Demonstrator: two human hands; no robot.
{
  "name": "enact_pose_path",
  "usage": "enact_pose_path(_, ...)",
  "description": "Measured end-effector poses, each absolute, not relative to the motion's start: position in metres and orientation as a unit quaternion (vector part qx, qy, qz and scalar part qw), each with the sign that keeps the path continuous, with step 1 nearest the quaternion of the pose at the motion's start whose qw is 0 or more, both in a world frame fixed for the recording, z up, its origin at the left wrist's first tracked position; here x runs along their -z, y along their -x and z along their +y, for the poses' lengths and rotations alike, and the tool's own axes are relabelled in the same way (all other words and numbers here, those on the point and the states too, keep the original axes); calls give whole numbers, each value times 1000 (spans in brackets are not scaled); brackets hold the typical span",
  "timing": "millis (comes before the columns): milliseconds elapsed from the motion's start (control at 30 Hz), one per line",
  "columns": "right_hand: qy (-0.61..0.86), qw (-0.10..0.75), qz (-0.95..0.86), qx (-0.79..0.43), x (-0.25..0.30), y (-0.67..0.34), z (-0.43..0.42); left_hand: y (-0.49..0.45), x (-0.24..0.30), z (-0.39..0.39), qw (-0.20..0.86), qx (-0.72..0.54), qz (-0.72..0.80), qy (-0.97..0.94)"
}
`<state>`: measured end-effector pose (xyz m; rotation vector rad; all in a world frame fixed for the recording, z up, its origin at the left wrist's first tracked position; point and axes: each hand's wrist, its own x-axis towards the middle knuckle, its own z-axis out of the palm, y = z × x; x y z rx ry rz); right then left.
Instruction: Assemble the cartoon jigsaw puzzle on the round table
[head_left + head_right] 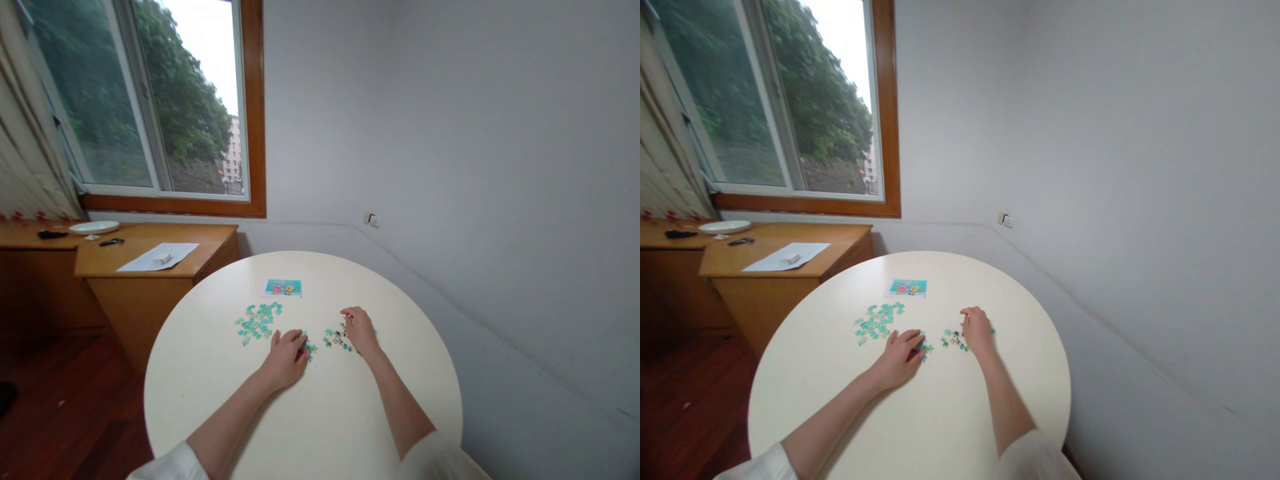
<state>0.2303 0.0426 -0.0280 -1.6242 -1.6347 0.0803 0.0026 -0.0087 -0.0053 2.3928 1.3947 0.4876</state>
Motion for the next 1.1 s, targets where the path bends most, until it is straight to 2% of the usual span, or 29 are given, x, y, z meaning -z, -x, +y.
enact_pose_path(400,602,338,-716,-106,20,-215,31,-3,14,-3,169,-181,502,-829)
enact_pose_path(600,623,293,-718,-102,16,-212,25,-3,11,-4,172,-181,504,-827)
enact_pose_path(1100,651,246,-709,-117,11,-204,23,-2,18,0,169,-191,498,-829)
